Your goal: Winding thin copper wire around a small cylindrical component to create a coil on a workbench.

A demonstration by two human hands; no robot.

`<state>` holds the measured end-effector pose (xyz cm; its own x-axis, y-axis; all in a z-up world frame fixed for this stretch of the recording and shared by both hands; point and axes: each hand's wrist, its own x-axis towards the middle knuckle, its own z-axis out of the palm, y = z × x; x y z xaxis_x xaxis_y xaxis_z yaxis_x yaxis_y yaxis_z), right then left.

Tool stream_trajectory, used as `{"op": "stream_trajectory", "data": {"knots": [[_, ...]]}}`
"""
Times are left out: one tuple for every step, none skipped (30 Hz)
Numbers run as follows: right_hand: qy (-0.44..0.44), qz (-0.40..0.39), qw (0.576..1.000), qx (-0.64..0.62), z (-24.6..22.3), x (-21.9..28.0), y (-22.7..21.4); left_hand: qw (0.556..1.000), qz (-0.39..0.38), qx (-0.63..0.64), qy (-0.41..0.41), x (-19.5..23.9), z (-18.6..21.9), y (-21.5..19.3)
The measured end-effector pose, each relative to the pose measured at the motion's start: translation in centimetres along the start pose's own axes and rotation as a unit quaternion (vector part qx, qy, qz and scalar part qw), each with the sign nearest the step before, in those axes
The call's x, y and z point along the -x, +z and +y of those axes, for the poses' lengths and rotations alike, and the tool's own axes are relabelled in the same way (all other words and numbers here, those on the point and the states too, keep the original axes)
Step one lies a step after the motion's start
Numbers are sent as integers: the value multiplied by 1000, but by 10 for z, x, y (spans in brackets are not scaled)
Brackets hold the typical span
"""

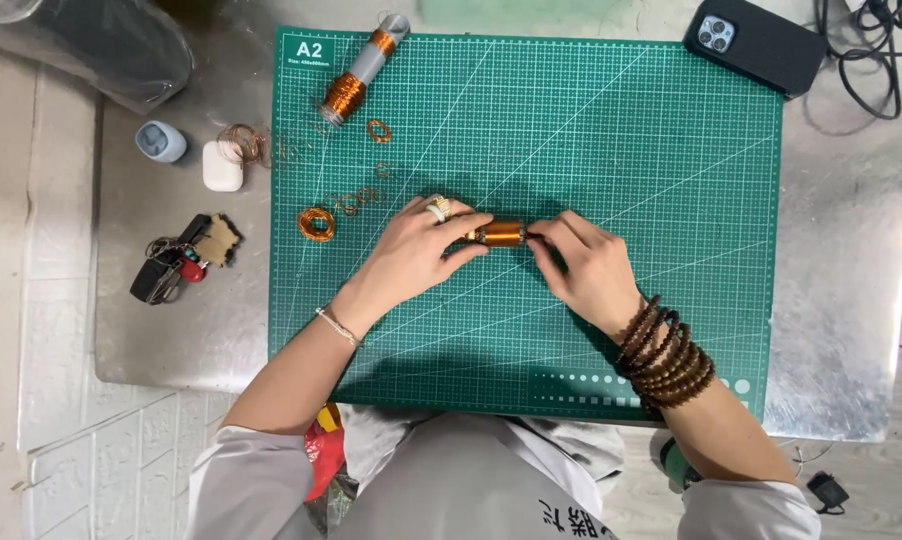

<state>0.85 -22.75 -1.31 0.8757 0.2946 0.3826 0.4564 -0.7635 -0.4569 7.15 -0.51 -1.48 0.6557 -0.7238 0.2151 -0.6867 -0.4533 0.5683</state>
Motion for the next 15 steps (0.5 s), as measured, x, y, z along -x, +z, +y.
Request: {"op": "stream_trajectory", "data": {"knots": [[0,0,1000,0,4,2,1,1000,0,0,0,0,0,-1],[-3,7,1000,5,8,5,3,1000,6,3,4,0,0,-2],[-6,14,1000,11,13,7,4,1000,12,5,8,0,0,-3],[-6,14,1000,11,15,8,5,1000,12,5,8,0,-2,-3],[-8,11,1000,15,17,10,6,1000,19,7,8,1,-4,-2],[-9,8,1000,19,19,11,7,1000,27,8,8,1,-5,-1],[-8,8,1000,20,16,9,7,1000,27,9,9,2,-5,0],[-16,10,999,26,13,7,8,999,32,8,7,2,-5,0],[-24,12,999,32,10,5,8,999,38,7,6,2,-5,1],[-23,13,999,32,9,4,9,999,38,7,7,1,-2,-3],[-29,17,999,37,8,4,10,999,48,2,19,0,1,-7],[-35,21,998,42,6,4,11,998,58,-3,31,-1,4,-10],[-36,22,998,43,6,3,10,998,58,-3,31,-1,4,-9],[-33,24,999,36,5,2,9,998,59,-9,31,0,4,-9],[-31,25,999,29,5,2,8,998,59,-15,30,0,3,-8]]}}
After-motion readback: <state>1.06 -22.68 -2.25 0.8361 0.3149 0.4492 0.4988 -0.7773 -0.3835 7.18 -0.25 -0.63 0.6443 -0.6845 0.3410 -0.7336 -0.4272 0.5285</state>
